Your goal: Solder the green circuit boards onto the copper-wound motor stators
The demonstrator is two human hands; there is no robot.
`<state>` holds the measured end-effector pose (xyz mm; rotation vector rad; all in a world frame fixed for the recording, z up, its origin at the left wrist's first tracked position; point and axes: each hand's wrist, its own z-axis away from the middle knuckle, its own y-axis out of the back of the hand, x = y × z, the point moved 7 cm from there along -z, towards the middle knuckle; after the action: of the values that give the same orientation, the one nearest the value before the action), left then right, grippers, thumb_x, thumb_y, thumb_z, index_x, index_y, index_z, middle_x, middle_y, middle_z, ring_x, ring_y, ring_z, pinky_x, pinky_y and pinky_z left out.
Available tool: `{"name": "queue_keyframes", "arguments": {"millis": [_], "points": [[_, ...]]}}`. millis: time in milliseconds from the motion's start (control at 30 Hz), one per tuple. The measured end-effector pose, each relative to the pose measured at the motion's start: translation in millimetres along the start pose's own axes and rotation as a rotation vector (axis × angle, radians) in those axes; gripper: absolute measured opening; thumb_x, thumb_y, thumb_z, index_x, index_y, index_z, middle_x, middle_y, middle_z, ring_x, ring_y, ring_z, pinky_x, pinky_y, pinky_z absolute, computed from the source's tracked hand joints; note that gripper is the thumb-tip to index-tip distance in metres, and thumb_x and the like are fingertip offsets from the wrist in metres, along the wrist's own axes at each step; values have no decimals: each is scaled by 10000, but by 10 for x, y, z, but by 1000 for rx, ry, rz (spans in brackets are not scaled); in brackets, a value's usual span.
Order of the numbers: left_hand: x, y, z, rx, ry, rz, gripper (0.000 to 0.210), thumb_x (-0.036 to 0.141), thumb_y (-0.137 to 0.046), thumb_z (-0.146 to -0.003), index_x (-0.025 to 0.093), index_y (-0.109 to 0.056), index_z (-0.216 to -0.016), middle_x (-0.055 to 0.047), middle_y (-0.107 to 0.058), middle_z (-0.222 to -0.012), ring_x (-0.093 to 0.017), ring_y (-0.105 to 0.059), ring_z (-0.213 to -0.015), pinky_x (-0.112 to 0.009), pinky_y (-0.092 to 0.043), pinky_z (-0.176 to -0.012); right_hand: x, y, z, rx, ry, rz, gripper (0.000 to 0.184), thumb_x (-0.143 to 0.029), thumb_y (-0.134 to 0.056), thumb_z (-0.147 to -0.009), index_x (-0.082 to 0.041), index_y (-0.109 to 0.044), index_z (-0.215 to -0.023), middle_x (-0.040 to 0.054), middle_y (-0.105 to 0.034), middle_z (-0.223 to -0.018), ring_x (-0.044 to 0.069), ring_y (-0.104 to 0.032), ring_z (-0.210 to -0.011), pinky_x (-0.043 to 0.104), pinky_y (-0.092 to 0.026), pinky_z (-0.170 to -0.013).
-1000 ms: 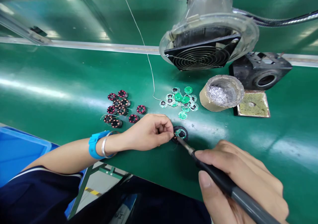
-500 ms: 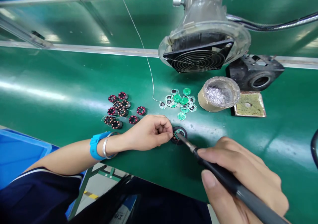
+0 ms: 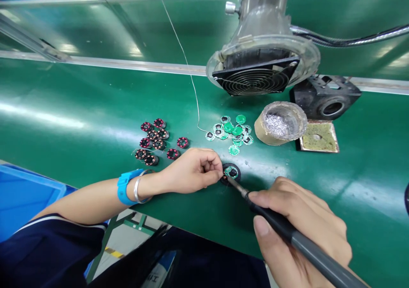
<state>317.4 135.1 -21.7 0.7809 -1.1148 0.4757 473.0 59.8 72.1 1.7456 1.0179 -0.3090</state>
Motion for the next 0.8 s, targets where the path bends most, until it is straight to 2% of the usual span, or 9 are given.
{"name": "queue_keyframes", "arguments": {"millis": [200,267,367,400,467,533,667,800], "points": [[17,5,8,10,-31,-24,44,151,-603,-763,158,-637,-736,27,-613,-680,-74,-558,-597,-198,-436,-568,48,55,4,60,11,-7,215,-137,-595,-848,-238,-668,-1023,32,-670,-784,179,-654,-644,317,-484,-504],[48,4,22,18,-60,-47,34,157,-617,-742,159,-626,-775,20,-604,-734,-75,-553,-600,-211,-453,-583,120,43,12,144,-24,17,282,-155,-613,-861,-253,-684,-1116,23,-686,-805,155,-654,-622,293,-495,-494],[113,-17,44,44,-126,-202,309,197,-684,-685,160,-608,-983,-32,-598,-971,-117,-582,-718,-260,-495,-652,235,8,40,322,-58,5,404,-117,-620,-879,-281,-661,-1246,-21,-682,-723,119,-641,-553,262,-506,-490],[125,-37,44,42,-144,-272,394,239,-714,-692,162,-592,-1058,-54,-584,-1046,-144,-590,-780,-284,-502,-680,271,-24,45,345,-63,-15,413,-101,-624,-879,-284,-660,-1247,-33,-681,-709,113,-643,-546,256,-516,-502],[129,-78,27,23,-164,-380,461,370,-749,-750,166,-577,-1126,-75,-567,-1102,-190,-583,-872,-320,-499,-722,328,-118,34,306,-64,-33,361,-96,-642,-878,-272,-678,-1191,-31,-708,-763,111,-670,-585,245,-551,-552],[119,-94,-12,-6,-178,-405,437,445,-749,-796,172,-601,-1104,-63,-572,-1065,-195,-571,-884,-319,-484,-728,354,-191,18,253,-54,23,267,-129,-674,-875,-252,-681,-1112,-12,-734,-861,125,-704,-673,247,-585,-638],[155,-65,-101,-105,-263,-332,302,283,-765,-815,184,-660,-1081,-31,-576,-967,-171,-568,-893,-281,-467,-751,344,-291,-19,175,10,157,290,-174,-742,-833,-251,-628,-1089,-5,-730,-917,152,-707,-762,274,-594,-712],[184,-20,-119,-153,-346,-271,327,152,-740,-823,137,-677,-1144,-45,-579,-967,-163,-566,-914,-275,-480,-801,337,-379,-39,117,64,171,328,-167,-743,-825,-243,-602,-1111,-1,-716,-915,149,-688,-772,268,-577,-713]]}}
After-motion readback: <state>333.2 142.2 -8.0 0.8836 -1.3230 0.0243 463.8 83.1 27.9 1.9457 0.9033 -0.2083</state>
